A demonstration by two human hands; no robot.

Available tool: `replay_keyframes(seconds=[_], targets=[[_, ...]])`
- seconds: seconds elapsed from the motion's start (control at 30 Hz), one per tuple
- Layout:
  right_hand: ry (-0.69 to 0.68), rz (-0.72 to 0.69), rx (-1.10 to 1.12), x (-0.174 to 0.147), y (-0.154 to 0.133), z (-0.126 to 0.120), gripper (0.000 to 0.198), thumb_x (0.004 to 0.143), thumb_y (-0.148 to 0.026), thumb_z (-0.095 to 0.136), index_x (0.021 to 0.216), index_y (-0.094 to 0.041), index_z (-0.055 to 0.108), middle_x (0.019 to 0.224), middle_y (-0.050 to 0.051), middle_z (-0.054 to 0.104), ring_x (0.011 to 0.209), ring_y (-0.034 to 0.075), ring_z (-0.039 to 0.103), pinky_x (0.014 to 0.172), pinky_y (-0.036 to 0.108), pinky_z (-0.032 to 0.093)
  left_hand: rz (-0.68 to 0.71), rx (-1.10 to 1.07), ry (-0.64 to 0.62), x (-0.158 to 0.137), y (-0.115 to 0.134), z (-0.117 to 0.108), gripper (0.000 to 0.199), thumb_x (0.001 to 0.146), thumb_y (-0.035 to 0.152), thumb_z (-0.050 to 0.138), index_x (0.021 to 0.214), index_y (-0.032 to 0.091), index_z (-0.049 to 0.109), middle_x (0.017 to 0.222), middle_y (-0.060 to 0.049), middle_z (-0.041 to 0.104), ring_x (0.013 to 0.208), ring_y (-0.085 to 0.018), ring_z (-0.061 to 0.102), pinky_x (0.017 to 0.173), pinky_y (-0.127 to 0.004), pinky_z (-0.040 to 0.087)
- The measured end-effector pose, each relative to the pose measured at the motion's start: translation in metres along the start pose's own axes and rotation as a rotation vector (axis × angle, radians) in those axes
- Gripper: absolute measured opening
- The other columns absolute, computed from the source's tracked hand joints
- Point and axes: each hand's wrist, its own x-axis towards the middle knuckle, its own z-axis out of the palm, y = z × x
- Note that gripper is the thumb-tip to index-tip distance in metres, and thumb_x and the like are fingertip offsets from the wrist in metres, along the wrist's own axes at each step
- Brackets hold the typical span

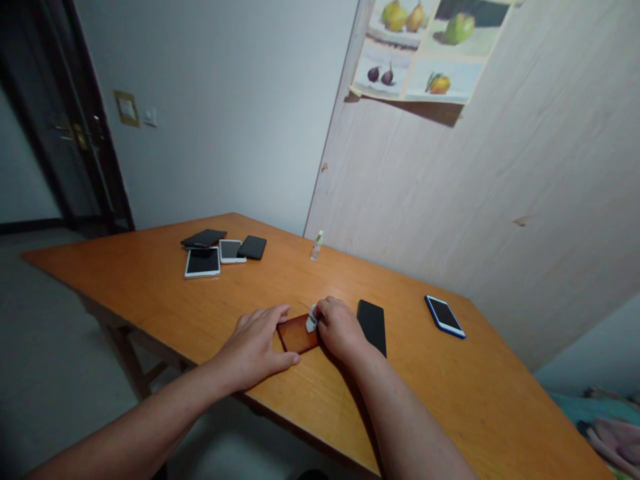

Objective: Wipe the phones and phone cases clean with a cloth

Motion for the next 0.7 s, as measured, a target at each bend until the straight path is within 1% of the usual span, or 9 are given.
replay_keyframes(seconds=[0.07, 0.13, 0.17, 0.23, 0.3, 0.43, 0.47, 0.6, 0.7], targets=[[0.028, 0.107, -0.079, -0.0002, 0.0045, -0.0033, 0.019, 0.083, -0.007, 0.053, 0.089, -0.019, 0.066, 0.093, 0.006, 0.062, 0.091, 0.018, 0.054, 0.076, 0.027, 0.036, 0.001, -0.002, -0.004, -0.0003, 0.0001, -0.0001, 0.082, 0.069, 0.051, 0.075, 0.139, 0.021, 0.045, 0.137, -0.012, 0.059, 0.127, -0.034, 0.052, 0.106, -0.047, 0.037], [0.030, 0.184, -0.096, -0.0012, 0.0074, -0.0059, 0.013, 0.088, -0.015, 0.053, 0.087, -0.019, 0.066, 0.093, 0.007, 0.063, 0.091, 0.019, 0.055, 0.076, 0.028, 0.036, -0.001, -0.010, -0.006, -0.0006, 0.0002, -0.0003, 0.082, 0.069, 0.051, 0.075, 0.140, 0.022, 0.045, 0.137, -0.012, 0.059, 0.127, -0.034, 0.052, 0.106, -0.047, 0.037], [0.027, 0.200, -0.080, -0.0019, 0.0073, -0.0065, 0.015, 0.092, -0.022, 0.053, 0.086, -0.019, 0.066, 0.091, 0.007, 0.063, 0.089, 0.019, 0.055, 0.075, 0.028, 0.036, -0.001, -0.014, -0.008, -0.0006, 0.0004, -0.0005, 0.082, 0.069, 0.051, 0.075, 0.140, 0.022, 0.045, 0.137, -0.012, 0.059, 0.127, -0.034, 0.052, 0.106, -0.047, 0.037], [0.031, 0.212, -0.044, -0.0029, 0.0042, -0.0059, 0.027, 0.096, -0.038, 0.052, 0.083, -0.019, 0.065, 0.088, 0.007, 0.062, 0.085, 0.019, 0.056, 0.073, 0.028, 0.036, -0.004, -0.019, -0.010, -0.0007, 0.0011, -0.0013, 0.080, 0.069, 0.050, 0.075, 0.139, 0.023, 0.045, 0.137, -0.011, 0.059, 0.128, -0.034, 0.051, 0.106, -0.046, 0.037], [0.036, 0.222, -0.041, -0.0027, -0.0002, -0.0041, 0.032, 0.094, -0.047, 0.054, 0.083, -0.019, 0.065, 0.087, 0.007, 0.061, 0.082, 0.019, 0.056, 0.070, 0.028, 0.036, -0.008, -0.013, -0.015, -0.0008, 0.0020, -0.0024, 0.079, 0.070, 0.050, 0.074, 0.138, 0.023, 0.046, 0.137, -0.012, 0.059, 0.129, -0.034, 0.051, 0.106, -0.047, 0.036], [0.023, 0.240, -0.105, -0.0005, -0.0016, -0.0027, 0.012, 0.091, -0.030, 0.058, 0.092, -0.020, 0.064, 0.094, 0.006, 0.062, 0.085, 0.018, 0.058, 0.070, 0.027, 0.036, -0.006, -0.005, -0.021, -0.0011, 0.0024, -0.0034, 0.081, 0.070, 0.051, 0.074, 0.139, 0.021, 0.045, 0.137, -0.013, 0.059, 0.129, -0.035, 0.050, 0.106, -0.047, 0.036], [0.032, 0.260, -0.140, -0.0005, -0.0002, -0.0033, 0.012, 0.090, -0.028, 0.057, 0.095, -0.020, 0.064, 0.095, 0.007, 0.063, 0.086, 0.019, 0.058, 0.071, 0.028, 0.036, -0.003, -0.006, -0.021, -0.0011, 0.0020, -0.0030, 0.081, 0.070, 0.051, 0.074, 0.139, 0.021, 0.045, 0.137, -0.012, 0.059, 0.128, -0.035, 0.051, 0.106, -0.046, 0.036], [0.020, 0.385, -0.297, -0.0023, 0.0056, -0.0071, 0.028, 0.093, -0.044, 0.052, 0.093, -0.019, 0.065, 0.096, 0.009, 0.065, 0.086, 0.022, 0.060, 0.068, 0.030, 0.034, 0.007, -0.007, -0.006, -0.0005, -0.0005, -0.0002, 0.083, 0.069, 0.052, 0.076, 0.139, 0.021, 0.045, 0.135, -0.012, 0.061, 0.127, -0.034, 0.051, 0.105, -0.045, 0.036], [-0.025, 0.409, -0.344, -0.0014, 0.0059, -0.0077, 0.034, 0.096, -0.044, 0.046, 0.090, -0.018, 0.068, 0.096, 0.011, 0.066, 0.083, 0.022, 0.061, 0.066, 0.031, 0.034, 0.013, -0.008, -0.003, 0.0001, -0.0008, 0.0005, 0.083, 0.069, 0.053, 0.075, 0.140, 0.021, 0.045, 0.134, -0.011, 0.061, 0.126, -0.034, 0.052, 0.104, -0.045, 0.037]])
